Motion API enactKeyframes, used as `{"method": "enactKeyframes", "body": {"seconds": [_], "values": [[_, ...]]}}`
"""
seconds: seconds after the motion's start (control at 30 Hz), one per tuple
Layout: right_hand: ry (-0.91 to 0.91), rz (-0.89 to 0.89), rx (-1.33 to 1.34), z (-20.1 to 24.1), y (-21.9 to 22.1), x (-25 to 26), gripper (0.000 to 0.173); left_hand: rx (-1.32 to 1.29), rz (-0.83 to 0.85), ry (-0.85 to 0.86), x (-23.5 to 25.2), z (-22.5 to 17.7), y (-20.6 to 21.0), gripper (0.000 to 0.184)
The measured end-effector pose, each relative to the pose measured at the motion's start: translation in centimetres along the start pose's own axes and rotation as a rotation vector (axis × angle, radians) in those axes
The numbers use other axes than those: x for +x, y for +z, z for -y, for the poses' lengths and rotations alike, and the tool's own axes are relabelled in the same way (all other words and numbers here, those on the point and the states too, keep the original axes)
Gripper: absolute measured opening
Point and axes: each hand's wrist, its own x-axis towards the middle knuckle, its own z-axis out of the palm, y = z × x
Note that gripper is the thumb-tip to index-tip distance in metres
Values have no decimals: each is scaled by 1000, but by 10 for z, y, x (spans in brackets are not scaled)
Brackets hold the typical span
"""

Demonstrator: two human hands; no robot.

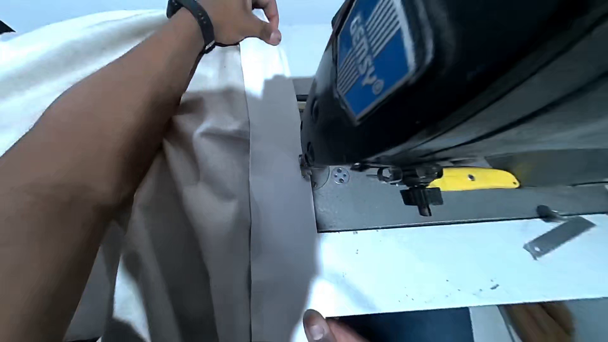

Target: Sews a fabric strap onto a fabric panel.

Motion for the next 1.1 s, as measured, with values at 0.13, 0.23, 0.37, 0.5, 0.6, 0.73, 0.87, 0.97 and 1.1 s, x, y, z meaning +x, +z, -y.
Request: {"method": "enactKeyframes", "body": {"seconds": [0.13,0.23,0.37,0.5,0.6,0.73,0.87,0.97,1.1], "values": [[1,1,3,-16,9,-9,27,-778,36,-638,-12,36,47,35],[6,20,-7,-21,11,-16,27,-859,45,-731,-15,19,32,30],[-21,68,3,-29,11,-29,20,-714,13,-793,-20,-17,-3,35],[-66,66,24,-31,7,-41,14,-318,-30,-837,-38,-50,-34,53],[-52,94,-41,-18,3,-43,13,-310,-93,-586,-66,-171,-105,45],[-108,120,-130,2,10,-45,11,-724,-104,-590,-96,-370,-148,63],[-262,197,-256,-3,8,-45,15,-932,-107,-892,-86,-444,-134,91],[-336,316,-295,-9,0,-43,25,-987,-236,-1013,-83,-457,-120,102],[-416,442,-428,-6,-6,-36,35,-1146,-345,-1123,-78,-458,-121,81]]}}
